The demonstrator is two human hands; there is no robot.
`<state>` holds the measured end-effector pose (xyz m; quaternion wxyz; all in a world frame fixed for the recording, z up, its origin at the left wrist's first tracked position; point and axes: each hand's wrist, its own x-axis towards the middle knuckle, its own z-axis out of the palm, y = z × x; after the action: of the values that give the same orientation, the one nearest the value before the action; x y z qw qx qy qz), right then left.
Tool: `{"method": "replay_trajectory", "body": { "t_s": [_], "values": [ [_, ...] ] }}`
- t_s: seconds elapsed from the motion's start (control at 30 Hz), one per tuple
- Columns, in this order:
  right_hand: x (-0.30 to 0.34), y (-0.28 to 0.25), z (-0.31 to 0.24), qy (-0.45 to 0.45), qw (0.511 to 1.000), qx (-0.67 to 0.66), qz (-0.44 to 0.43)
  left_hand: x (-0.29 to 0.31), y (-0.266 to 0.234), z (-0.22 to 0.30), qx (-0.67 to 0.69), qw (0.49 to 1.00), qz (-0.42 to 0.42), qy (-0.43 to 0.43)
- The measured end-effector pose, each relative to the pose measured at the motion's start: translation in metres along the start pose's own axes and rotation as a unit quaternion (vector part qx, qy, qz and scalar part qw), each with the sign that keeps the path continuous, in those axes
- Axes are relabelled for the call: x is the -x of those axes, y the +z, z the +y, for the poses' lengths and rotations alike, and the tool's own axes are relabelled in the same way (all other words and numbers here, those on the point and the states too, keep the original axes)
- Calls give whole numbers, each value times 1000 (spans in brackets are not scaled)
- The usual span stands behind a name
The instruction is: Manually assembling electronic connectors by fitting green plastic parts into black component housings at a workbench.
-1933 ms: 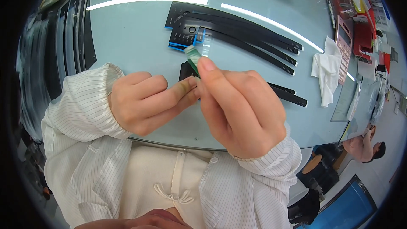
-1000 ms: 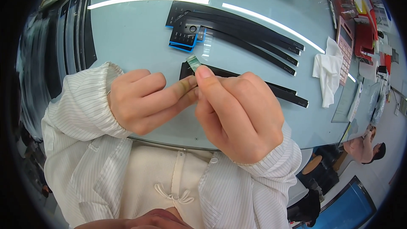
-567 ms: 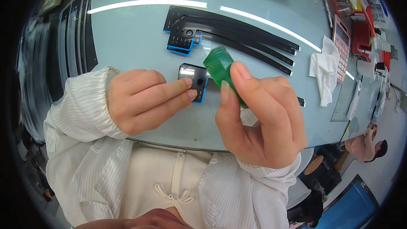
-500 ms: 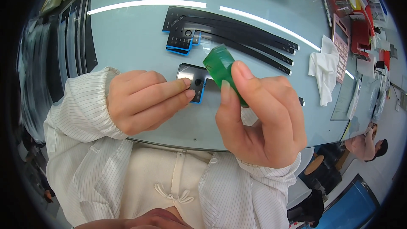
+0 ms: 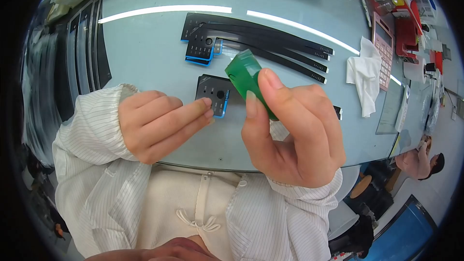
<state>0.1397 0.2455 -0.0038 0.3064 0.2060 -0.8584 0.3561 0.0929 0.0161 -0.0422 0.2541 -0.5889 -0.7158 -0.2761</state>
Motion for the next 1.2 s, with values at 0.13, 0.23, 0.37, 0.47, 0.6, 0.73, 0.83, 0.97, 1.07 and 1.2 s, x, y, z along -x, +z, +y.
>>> {"method": "replay_trajectory", "body": {
  "t_s": [0.13,0.23,0.37,0.47,0.6,0.73,0.83,0.97,1.07,1.2],
  "values": [
    [-1,-1,-1,-1,1000,-2,6,0,-14,5,-25,999,-47,4],
    [1,-3,-1,7,1000,-5,14,-1,-13,-6,16,1000,-11,-15],
    [3,-7,-5,6,1000,-9,21,-8,-33,-13,23,998,-28,-46],
    [7,-8,-4,-11,999,-17,47,-9,-35,-22,-12,995,-29,-96],
    [6,-8,-5,-9,999,-10,37,-1,-13,-41,-52,993,7,-104],
    [2,-3,-3,-12,1000,7,14,13,0,-45,-34,990,-26,-133],
    [1,-1,0,-13,1000,5,25,5,-3,-43,-59,996,3,-66],
    [-2,8,2,1,1000,-4,26,2,-11,-14,-56,998,-43,0],
    [-3,20,-1,56,997,-37,-37,4,-7,-4,-58,996,-68,-30],
    [-2,25,1,33,995,-35,-86,2,-6,-3,-55,995,-73,-35]
  ]
}}
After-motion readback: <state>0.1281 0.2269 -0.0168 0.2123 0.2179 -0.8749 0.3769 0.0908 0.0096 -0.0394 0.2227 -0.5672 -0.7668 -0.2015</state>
